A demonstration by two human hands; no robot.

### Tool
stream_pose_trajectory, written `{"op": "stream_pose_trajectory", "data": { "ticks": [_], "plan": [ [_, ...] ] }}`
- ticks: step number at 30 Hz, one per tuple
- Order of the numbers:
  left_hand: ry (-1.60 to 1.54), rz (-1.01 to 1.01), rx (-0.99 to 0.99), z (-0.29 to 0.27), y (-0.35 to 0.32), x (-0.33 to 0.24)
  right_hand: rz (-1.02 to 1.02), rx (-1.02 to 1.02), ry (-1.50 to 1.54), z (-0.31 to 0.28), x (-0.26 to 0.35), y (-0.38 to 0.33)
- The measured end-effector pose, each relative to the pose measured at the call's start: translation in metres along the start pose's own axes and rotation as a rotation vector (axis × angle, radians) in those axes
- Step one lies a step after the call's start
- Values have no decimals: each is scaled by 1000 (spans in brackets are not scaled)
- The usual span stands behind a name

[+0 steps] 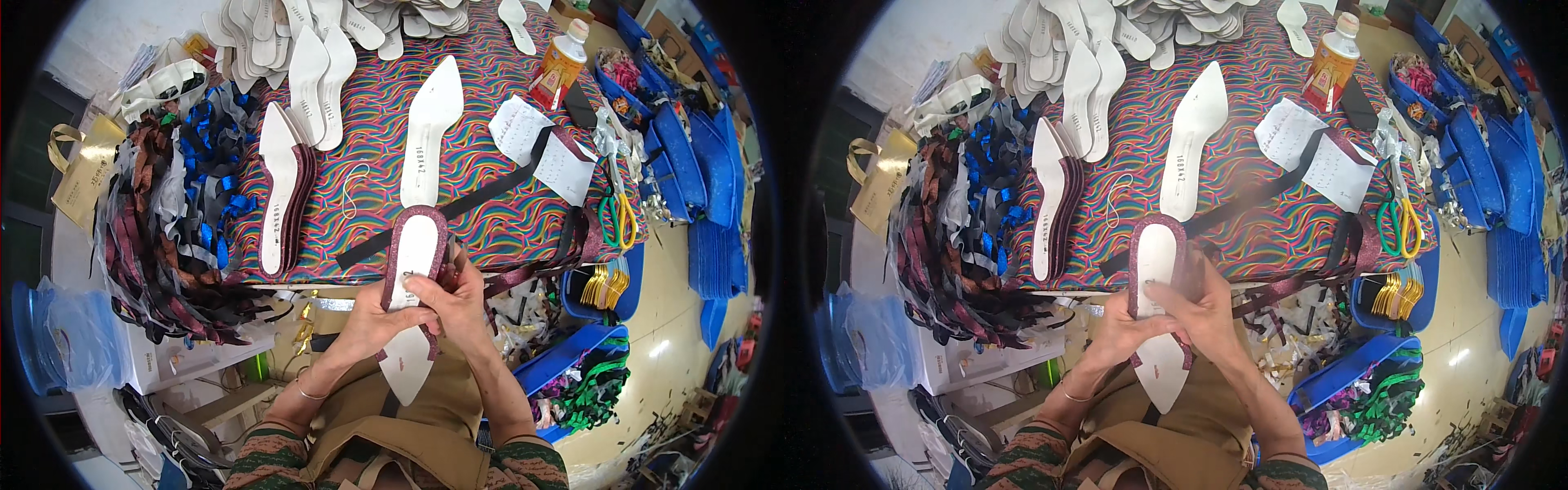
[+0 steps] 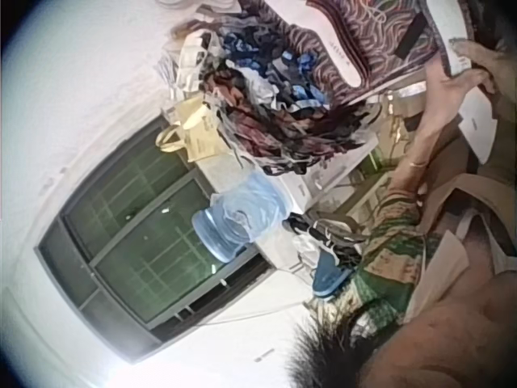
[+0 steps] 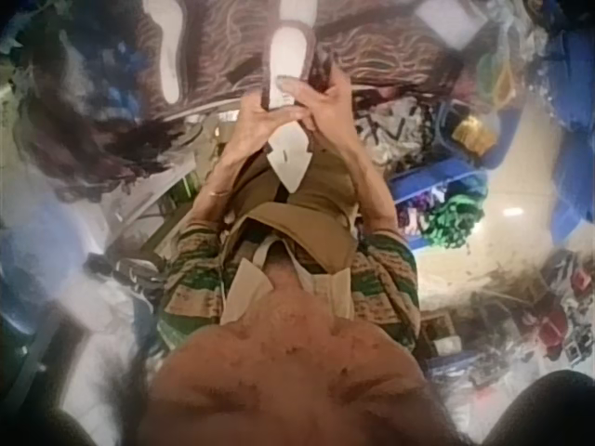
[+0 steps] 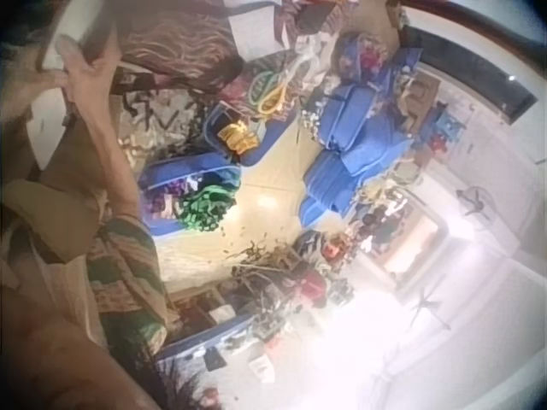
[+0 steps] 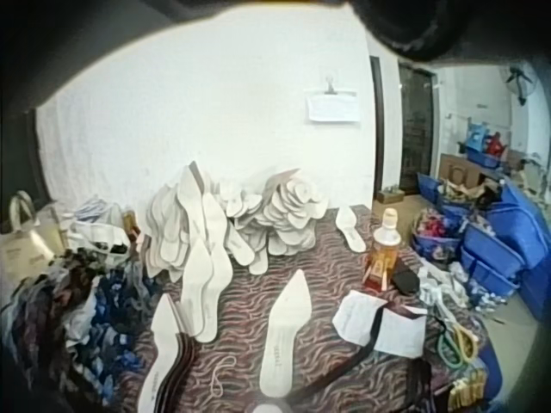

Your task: The person selects dark fabric strips from a pile and cuts them to length using scissors. They wrap the fabric around the edges of white shoe insoles, securing the material by hand. The finished insoles are placed on the table as the process repeats.

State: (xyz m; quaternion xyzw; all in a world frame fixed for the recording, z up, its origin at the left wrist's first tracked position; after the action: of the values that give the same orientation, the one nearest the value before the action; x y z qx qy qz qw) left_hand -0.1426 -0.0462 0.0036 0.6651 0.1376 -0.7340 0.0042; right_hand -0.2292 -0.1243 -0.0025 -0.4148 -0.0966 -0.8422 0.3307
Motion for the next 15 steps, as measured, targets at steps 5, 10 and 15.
{"op": "stream_pose_trajectory", "data": {
  "ticks": [5,10,15],
  "plan": [
    [-219,-84,212,5,7,1,107,58,127,-25,-9,5],
    [-952,-184,733,43,4,13,15,31,164,-9,2,53],
    [-547,-17,408,35,11,0,-78,-36,369,-11,17,49]
  ]
}}
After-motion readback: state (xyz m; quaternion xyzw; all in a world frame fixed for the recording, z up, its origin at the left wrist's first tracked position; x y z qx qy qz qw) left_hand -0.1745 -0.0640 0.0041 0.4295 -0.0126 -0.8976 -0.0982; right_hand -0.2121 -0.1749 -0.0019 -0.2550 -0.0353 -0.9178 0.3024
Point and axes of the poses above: each hand's wrist, its own y-axis towards the middle knuckle, its own z-axis out of the palm, x = y × z, the point moved 5 cm from there along y, towards the middle knuckle, and after that the axes turned 10 degrees about y, right-handed, at the moved point
